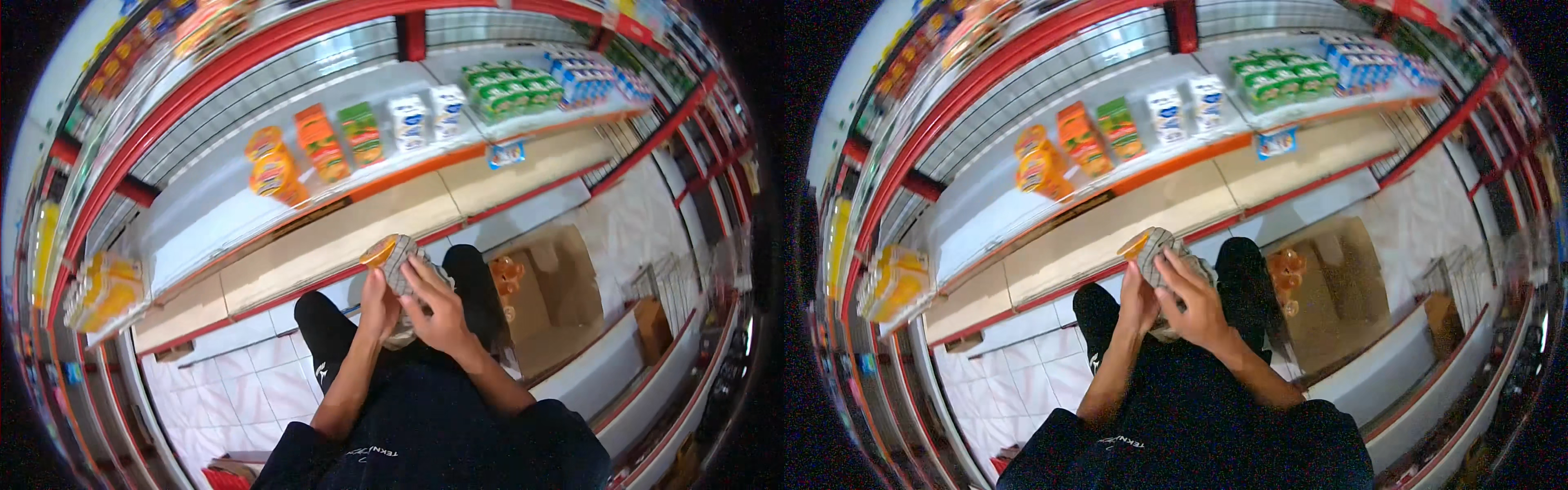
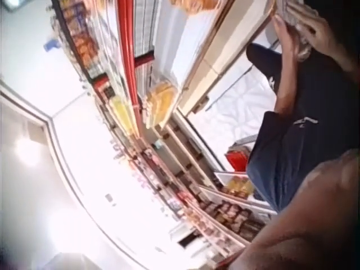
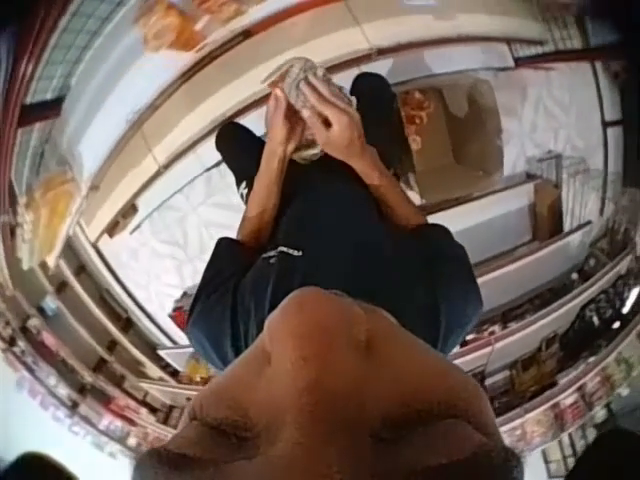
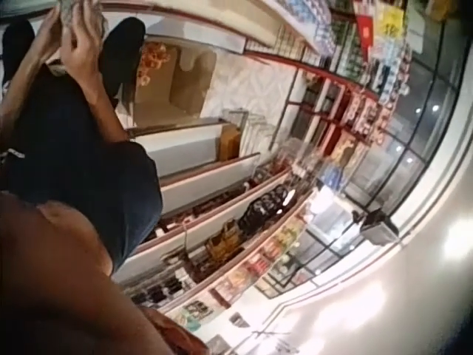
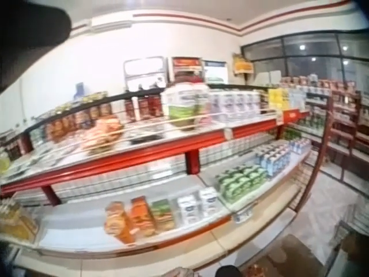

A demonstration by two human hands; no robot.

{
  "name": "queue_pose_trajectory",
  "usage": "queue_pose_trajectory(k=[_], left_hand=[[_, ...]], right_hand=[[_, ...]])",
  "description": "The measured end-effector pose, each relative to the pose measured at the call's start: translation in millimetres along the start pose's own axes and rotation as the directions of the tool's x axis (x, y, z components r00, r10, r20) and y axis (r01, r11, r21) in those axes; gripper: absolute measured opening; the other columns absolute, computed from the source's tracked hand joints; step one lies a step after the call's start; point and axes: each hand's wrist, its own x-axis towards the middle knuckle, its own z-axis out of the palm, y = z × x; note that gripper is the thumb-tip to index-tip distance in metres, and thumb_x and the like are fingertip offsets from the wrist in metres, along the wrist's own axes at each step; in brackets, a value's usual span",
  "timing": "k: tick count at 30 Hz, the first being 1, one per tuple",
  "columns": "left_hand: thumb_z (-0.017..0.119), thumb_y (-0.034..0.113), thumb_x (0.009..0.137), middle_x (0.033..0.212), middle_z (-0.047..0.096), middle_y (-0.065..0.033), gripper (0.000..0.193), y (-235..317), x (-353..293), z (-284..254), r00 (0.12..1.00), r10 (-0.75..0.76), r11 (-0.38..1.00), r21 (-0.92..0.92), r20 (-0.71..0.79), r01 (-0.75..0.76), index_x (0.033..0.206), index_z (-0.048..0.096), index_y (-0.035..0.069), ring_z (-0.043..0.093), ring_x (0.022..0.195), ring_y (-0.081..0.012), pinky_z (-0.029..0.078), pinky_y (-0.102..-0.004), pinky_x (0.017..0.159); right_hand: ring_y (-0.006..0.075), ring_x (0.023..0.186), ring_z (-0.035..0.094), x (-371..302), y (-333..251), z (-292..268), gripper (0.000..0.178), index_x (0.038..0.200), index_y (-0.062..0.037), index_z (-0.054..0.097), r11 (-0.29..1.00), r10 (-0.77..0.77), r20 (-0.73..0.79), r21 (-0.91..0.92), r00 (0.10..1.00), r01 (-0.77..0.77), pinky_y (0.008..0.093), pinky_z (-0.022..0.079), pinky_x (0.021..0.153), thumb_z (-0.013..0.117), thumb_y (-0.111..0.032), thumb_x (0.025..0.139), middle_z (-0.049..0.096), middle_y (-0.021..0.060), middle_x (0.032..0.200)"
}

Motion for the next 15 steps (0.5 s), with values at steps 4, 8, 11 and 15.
queue_pose_trajectory(k=[4, 8, 11, 15], left_hand=[[0.032, 0.050, 0.101, 0.141, 0.044, -0.0106, 0.061, 31, -15, -8, 0.991, -0.040, 0.998, -0.044, -0.126, 0.035, 0.143, 0.033, 0.006, 0.046, 0.127, -0.0250, 0.039, -0.0411, 0.107], [0.047, 0.037, 0.100, 0.134, 0.049, -0.0087, 0.053, 48, -19, -18, 0.977, 0.181, 0.981, -0.050, -0.109, -0.187, 0.140, 0.034, 0.004, 0.050, 0.121, -0.0208, 0.040, -0.0369, 0.103], [0.049, 0.032, 0.100, 0.131, 0.051, -0.0076, 0.050, 54, -18, -30, 0.969, 0.192, 0.976, -0.074, -0.158, -0.206, 0.139, 0.035, 0.004, 0.051, 0.118, -0.0193, 0.042, -0.0356, 0.100], [0.043, 0.043, 0.100, 0.127, 0.053, -0.0101, 0.053, 53, -25, -43, 0.963, 0.129, 0.986, -0.069, -0.236, -0.149, 0.137, 0.038, 0.006, 0.055, 0.114, -0.0221, 0.046, -0.0413, 0.098]], right_hand=[[0.0392, 0.131, 0.043, 22, -11, 31, 0.045, 0.130, -0.0015, 0.056, 0.950, -0.301, 0.046, -0.073, 0.952, 0.304, 0.0411, 0.035, 0.108, 0.063, -0.014, 0.087, 0.040, 0.0239, 0.145], [0.0409, 0.134, 0.039, 33, -19, 56, 0.056, 0.137, 0.0082, 0.042, 0.977, -0.089, 0.082, 0.200, 0.993, 0.071, 0.0422, 0.033, 0.110, 0.060, -0.015, 0.089, 0.036, 0.0308, 0.144], [0.0389, 0.132, 0.042, 33, -23, 62, 0.058, 0.136, 0.0112, 0.039, 0.984, -0.095, 0.148, 0.163, 0.984, 0.071, 0.0407, 0.035, 0.108, 0.060, -0.014, 0.089, 0.041, 0.0311, 0.141], [0.0364, 0.127, 0.049, 41, -12, 54, 0.043, 0.124, 0.0056, 0.056, 0.984, 0.043, 0.261, 0.156, 0.964, -0.086, 0.0377, 0.037, 0.106, 0.063, -0.011, 0.085, 0.048, 0.0260, 0.136]])
